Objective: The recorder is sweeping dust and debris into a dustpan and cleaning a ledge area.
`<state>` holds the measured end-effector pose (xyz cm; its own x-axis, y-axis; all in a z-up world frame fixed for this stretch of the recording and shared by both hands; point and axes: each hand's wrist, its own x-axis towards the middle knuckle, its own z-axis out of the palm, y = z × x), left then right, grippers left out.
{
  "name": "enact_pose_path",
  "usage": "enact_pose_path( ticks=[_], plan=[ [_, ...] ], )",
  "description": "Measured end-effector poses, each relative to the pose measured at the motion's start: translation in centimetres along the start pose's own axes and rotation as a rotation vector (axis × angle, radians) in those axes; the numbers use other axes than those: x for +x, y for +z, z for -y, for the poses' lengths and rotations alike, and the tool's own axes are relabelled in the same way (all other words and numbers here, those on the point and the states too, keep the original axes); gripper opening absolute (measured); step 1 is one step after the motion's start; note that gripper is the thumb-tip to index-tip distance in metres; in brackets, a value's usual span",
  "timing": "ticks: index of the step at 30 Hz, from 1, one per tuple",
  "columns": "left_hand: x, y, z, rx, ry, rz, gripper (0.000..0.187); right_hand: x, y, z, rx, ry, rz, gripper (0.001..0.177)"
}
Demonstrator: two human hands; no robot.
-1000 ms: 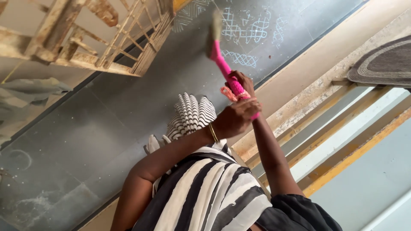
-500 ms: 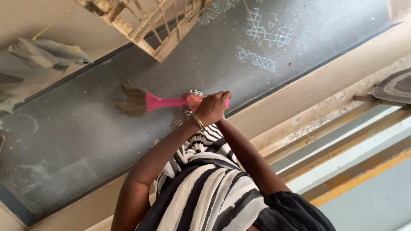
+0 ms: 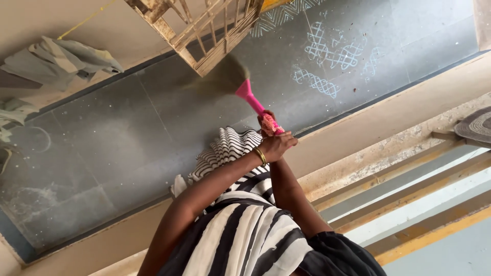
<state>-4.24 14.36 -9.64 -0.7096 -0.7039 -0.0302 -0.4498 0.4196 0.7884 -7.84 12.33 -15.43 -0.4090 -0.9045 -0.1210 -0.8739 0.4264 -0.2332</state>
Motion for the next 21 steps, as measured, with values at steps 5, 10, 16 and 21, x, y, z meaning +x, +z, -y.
enact_pose_path(
  ticks=[5,10,16,21],
  plan=[
    [0.5,2.3,0.7,0.094,0.141,0.042,0.033,3.3,3.0,-2.5,0.580,-0.065,-0.128,0.020],
    [0.7,-1.2,-3.2,0.111,0.231,0.036,0.029,6.0,6.7,-6.8,1.146,-0.136,-0.259,0.029],
    [0.2,-6.1,-11.4,0.131,0.351,-0.057,0.033,6.2,0.9,-11.3,1.278,-0.185,-0.233,0.035],
    [0.5,-7.1,-13.3,0.096,0.359,-0.073,0.033,6.0,-0.4,-12.6,1.404,-0.051,0.118,0.032]
  ],
)
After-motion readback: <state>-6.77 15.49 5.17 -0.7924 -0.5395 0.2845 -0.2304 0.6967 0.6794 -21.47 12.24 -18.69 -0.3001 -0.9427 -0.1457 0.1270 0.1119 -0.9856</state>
